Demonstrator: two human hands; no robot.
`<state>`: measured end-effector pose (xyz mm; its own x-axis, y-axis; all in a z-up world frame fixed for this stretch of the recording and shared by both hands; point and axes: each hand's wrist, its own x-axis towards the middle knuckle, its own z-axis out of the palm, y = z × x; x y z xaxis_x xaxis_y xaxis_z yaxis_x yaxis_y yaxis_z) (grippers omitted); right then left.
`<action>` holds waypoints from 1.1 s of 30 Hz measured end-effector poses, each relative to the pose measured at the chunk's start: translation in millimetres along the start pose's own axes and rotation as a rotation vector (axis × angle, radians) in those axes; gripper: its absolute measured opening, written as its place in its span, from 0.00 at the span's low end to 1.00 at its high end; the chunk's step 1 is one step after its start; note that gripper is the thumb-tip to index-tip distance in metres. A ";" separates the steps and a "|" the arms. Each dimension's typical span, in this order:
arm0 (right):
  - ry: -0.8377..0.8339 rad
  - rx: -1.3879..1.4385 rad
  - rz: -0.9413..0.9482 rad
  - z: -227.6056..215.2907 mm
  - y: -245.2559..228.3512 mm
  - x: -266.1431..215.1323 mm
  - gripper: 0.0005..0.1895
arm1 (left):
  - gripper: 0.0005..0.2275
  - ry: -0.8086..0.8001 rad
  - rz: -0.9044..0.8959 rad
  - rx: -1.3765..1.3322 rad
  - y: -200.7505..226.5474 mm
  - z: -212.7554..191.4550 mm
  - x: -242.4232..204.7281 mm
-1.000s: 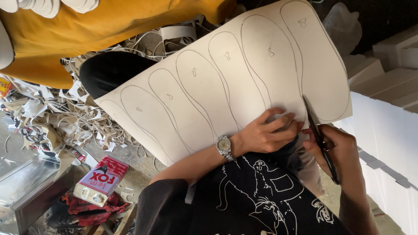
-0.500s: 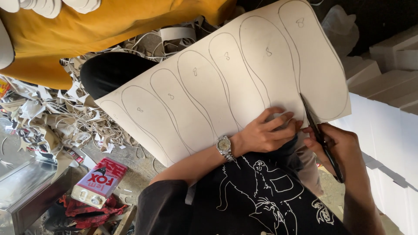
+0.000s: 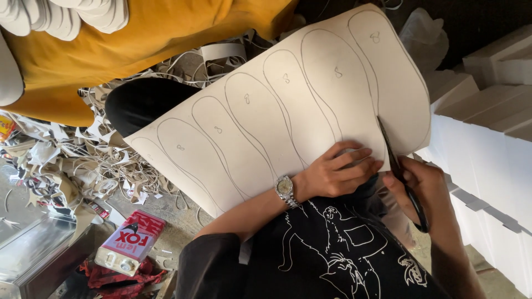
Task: The person uses scissors to cut out shoe insole shapes from a large sheet of white material. They carefully follow the drawn outlines, rotating the sheet as needed to cut each insole shape individually.
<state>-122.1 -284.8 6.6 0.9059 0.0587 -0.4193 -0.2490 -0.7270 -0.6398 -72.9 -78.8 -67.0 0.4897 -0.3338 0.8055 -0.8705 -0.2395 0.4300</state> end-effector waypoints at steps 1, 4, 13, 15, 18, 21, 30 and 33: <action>-0.002 0.048 0.011 0.8 -4.6 1.1 0.26 | 0.02 -0.023 0.007 -0.009 0.7 -2.3 0.1; 0.029 0.040 0.014 5.3 -9.6 3.4 0.26 | 0.04 -0.006 0.012 -0.016 0.7 -0.2 -3.6; 0.095 0.077 0.009 13.6 -20.7 4.6 0.25 | 0.08 -0.050 0.021 -0.097 0.4 -3.6 -4.7; 0.089 0.099 0.042 13.7 -23.3 7.4 0.27 | 0.06 -0.052 0.025 -0.098 1.3 -1.3 -8.5; 0.103 0.107 0.072 17.1 -25.3 9.7 0.27 | 0.06 -0.043 0.025 -0.101 0.9 -1.2 -8.2; 0.109 0.110 0.093 18.5 -24.7 11.7 0.26 | 0.08 -0.027 0.014 -0.110 -0.4 -3.1 -4.7; 0.150 0.134 0.024 14.6 -36.7 22.9 0.25 | 0.05 -0.001 0.044 -0.106 1.1 -0.1 -1.8; 0.163 0.130 -0.016 14.0 -33.0 29.3 0.26 | 0.03 0.005 0.057 -0.117 2.1 1.0 -3.0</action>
<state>-92.2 -249.5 6.4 0.9509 -0.0498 -0.3054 -0.2667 -0.6318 -0.7278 -76.1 -79.3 -68.9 0.4392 -0.3393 0.8318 -0.8969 -0.1124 0.4277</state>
